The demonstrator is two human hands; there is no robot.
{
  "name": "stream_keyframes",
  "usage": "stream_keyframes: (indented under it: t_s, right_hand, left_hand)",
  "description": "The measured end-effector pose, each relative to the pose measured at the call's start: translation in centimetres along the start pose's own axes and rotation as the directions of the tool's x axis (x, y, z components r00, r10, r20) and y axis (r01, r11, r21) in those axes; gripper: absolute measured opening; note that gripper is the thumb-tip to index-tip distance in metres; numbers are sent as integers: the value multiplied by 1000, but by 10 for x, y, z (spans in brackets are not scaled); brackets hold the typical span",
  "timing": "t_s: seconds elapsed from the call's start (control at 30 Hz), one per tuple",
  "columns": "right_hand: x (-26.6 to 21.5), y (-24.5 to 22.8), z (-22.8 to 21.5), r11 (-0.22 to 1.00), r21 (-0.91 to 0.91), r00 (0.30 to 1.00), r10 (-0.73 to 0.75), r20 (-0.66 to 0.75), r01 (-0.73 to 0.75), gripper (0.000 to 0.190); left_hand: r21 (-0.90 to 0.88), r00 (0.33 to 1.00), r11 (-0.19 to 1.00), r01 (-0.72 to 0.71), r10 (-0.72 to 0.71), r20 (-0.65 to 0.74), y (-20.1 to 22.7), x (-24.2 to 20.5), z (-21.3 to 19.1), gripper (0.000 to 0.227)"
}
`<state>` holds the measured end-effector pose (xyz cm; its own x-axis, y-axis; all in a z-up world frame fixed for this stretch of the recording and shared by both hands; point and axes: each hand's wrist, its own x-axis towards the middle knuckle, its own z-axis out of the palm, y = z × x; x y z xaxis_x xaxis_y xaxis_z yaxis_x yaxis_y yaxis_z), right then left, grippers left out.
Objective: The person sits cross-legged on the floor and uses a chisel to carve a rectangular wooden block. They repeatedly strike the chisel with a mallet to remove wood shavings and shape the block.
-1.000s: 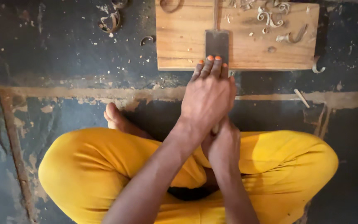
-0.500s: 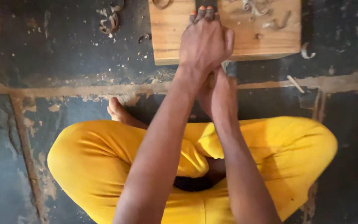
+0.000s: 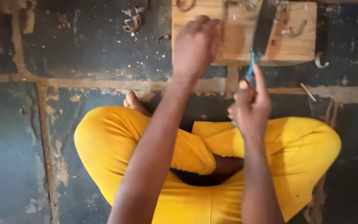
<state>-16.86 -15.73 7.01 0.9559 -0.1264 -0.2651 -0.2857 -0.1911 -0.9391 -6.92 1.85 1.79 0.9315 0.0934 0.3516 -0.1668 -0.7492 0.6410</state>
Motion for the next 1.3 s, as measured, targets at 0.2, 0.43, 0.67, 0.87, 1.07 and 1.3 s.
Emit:
stream_keyframes:
  t_s: [0.2,0.43,0.67,0.87,1.07,1.3]
  right_hand:
    - [-38,14,-22,981,-163,994,101,-50,-108,54]
    - [-33,32,-17,844,-469,961,-272,46,261,45]
    - [-32,27,-14,814,-557,985,-163,50,163,48]
    - [-33,15,-10,849,-525,997,-71,-9,56,50]
    - [-3,8,-14,638,-642,877,-464,120,425,43]
    - [12,6,-17,574,-792,955,-295,37,208,50]
  left_hand:
    - [208,974,956,-206,179,141,12,7,24,32]
    - [280,980,939,-200,189,66,4,-3,16,41]
    - [317,979,940,-125,65,195,11,0,12,44]
    - [300,977,941,-156,103,186,0,1,22,46]
    - [310,973,939,-151,85,216,-2,-3,29,47]
    - [259,976,960,-110,54,212,-2,-1,24,43]
